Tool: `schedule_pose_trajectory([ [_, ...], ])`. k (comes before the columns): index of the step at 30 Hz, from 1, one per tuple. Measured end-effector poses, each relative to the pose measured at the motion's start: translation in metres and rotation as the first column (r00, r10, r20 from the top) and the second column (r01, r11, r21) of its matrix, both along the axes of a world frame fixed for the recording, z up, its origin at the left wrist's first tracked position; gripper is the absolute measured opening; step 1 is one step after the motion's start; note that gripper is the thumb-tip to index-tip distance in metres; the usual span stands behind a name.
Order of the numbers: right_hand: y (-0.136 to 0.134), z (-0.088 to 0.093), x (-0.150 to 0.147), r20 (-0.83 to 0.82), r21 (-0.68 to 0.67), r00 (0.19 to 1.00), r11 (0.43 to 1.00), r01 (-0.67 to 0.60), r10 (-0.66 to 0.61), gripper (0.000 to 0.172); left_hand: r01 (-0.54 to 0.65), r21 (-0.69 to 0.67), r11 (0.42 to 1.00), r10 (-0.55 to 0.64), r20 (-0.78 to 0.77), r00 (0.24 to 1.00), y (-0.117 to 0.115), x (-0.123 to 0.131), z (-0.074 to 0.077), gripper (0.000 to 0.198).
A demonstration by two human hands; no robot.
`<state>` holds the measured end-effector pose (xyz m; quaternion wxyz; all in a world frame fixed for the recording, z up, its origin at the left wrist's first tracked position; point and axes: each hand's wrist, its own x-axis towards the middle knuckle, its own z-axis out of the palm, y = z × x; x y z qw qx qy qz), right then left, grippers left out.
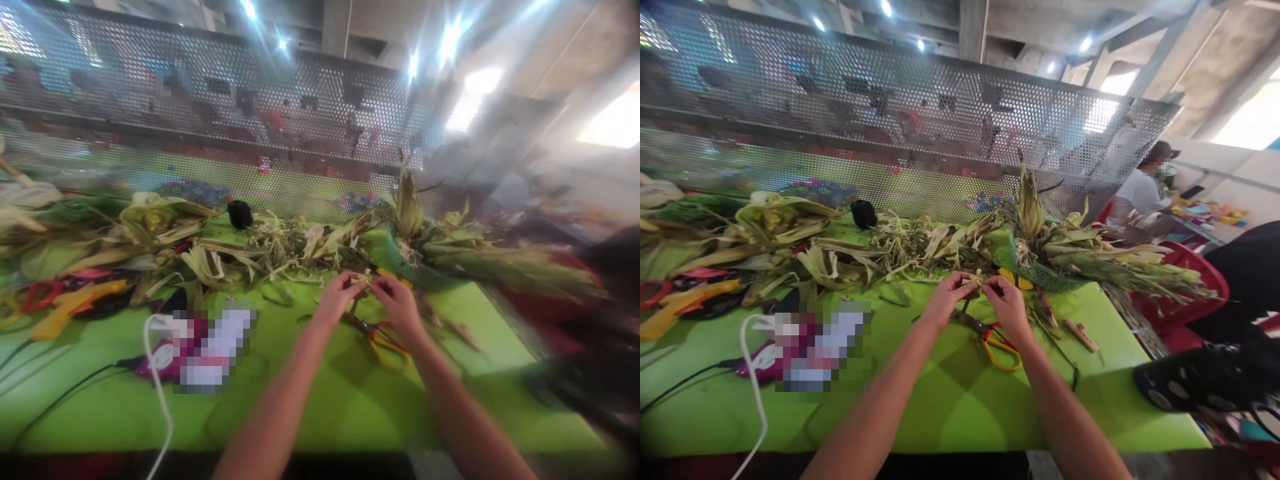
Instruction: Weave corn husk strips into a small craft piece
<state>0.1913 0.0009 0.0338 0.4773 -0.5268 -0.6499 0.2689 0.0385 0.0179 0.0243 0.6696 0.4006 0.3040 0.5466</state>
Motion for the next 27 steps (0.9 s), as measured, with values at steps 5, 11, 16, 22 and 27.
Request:
schedule_pose_trajectory([
  [5, -0.0031, -0.0003, -0.0025, 0.01, -0.028, 0.999, 0.999, -0.033, 0.033, 0.023, -0.02, -0.01, 1.0, 0.02, 0.038, 0.999, 0.0009, 0.0057, -0.0061, 0.032],
  [11, -0.0038, 0.0017, -0.001, -0.069, -0.055, 0.997, 0.998, -0.021, 0.017, 0.024, -0.024, -0.022, 0.999, 0.024, -0.026, 0.999, -0.0004, 0.0059, -0.0069, 0.032],
  [16, -0.0026, 0.0034, 0.001, -0.127, -0.037, 0.991, 0.999, 0.04, -0.044, 0.025, -0.002, 0.041, 0.999, 0.006, -0.098, 0.995, -0.0003, 0.0029, -0.0039, 0.035],
  [22, -0.005, 0.0045, -0.0018, -0.201, -0.091, 0.98, 0.995, -0.026, 0.007, 0.027, -0.05, 0.019, 0.999, 0.052, -0.086, 0.995, -0.0027, 0.0009, 0.0026, 0.032],
  [27, -0.0062, 0.004, -0.0067, -0.278, -0.125, 0.959, 0.988, -0.086, 0.048, 0.026, -0.031, -0.028, 0.999, 0.031, 0.004, 1.0, -0.0026, 0.0066, -0.0024, 0.038],
])
